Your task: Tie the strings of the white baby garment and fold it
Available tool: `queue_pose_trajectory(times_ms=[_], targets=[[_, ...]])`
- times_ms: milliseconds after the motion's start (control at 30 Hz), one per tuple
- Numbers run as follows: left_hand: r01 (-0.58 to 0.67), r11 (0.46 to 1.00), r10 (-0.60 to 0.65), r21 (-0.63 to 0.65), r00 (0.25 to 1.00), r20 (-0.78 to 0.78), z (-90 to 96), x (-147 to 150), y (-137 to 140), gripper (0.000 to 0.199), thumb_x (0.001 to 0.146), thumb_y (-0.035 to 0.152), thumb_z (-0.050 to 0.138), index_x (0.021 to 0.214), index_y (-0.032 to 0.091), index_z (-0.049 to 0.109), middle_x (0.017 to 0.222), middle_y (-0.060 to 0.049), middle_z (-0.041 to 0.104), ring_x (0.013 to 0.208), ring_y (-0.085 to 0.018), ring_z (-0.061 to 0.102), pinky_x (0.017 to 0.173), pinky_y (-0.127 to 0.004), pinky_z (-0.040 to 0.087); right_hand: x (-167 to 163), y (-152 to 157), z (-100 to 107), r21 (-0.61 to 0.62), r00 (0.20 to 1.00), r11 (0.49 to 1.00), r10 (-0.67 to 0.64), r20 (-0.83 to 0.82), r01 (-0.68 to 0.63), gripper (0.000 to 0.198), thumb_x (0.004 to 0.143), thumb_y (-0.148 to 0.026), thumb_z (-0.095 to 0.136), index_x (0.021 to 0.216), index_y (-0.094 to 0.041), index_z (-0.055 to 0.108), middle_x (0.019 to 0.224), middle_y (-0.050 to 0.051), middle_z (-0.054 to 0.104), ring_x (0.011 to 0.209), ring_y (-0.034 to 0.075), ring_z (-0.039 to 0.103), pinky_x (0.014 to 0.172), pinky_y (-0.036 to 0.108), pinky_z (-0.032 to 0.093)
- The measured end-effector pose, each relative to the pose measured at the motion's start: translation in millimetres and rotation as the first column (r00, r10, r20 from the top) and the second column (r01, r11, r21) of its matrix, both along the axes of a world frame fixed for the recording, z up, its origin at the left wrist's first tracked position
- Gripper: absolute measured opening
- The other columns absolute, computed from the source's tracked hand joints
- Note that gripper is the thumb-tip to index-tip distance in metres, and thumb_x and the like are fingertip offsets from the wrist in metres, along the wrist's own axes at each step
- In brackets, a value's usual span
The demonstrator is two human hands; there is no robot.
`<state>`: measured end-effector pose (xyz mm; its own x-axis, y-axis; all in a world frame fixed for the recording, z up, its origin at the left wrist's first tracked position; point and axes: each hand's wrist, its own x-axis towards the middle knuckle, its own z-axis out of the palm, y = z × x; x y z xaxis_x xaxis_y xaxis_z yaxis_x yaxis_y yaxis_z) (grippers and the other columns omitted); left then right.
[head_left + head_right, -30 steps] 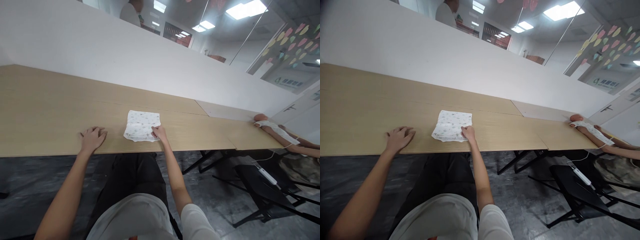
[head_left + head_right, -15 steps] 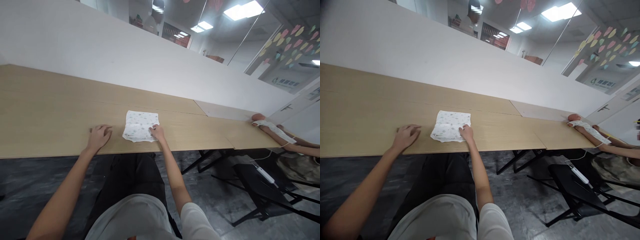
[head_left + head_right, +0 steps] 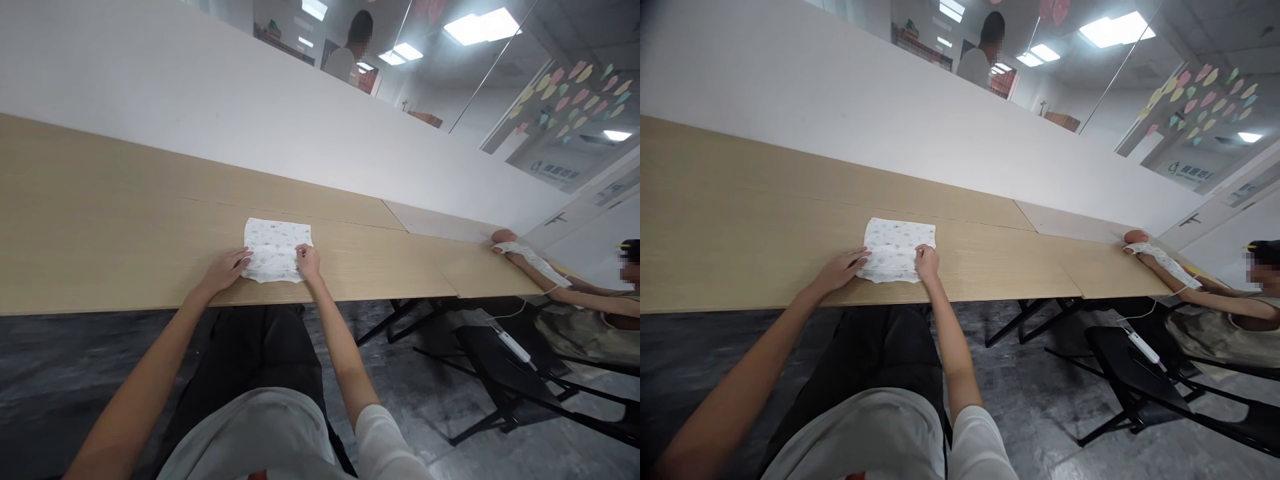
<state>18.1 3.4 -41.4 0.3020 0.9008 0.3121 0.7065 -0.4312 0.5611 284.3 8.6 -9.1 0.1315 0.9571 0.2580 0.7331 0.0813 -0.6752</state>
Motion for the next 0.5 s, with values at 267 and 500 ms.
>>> queue_pose_trajectory(times_ms=[267, 500], targets=[[-0.011, 1.000, 0.011, 0.013, 0.999, -0.036, 3.7, 2, -1, 0.062, 0.091, 0.051, 0.032, 0.126, 0.017, 0.070, 0.145, -0.011, 0.061, 0.137, -0.029, 0.053, 0.119, -0.046, 0.037, -7, 3, -9, 0.077, 0.995, 0.997, 0.004, 0.095, -0.011, 0.033, 0.085, 0.002, 0.048, 0.092, -0.013, 0.077, 0.100, 0.012, 0.074, 0.096, 0.021, 0.068, 0.095, 0.031, 0.050], [-0.059, 0.997, 0.068, 0.056, 0.983, -0.171, 8.9, 8, -6, 0.055, 0.087, 0.040, 0.038, 0.122, 0.015, 0.073, 0.145, -0.013, 0.061, 0.136, -0.030, 0.054, 0.119, -0.047, 0.037, -9, -4, -7, 0.057, 0.962, 0.994, 0.071, 0.262, -0.088, 0.029, 0.090, -0.001, 0.050, 0.100, -0.009, 0.077, 0.114, 0.019, 0.069, 0.103, 0.024, 0.066, 0.098, 0.032, 0.050]])
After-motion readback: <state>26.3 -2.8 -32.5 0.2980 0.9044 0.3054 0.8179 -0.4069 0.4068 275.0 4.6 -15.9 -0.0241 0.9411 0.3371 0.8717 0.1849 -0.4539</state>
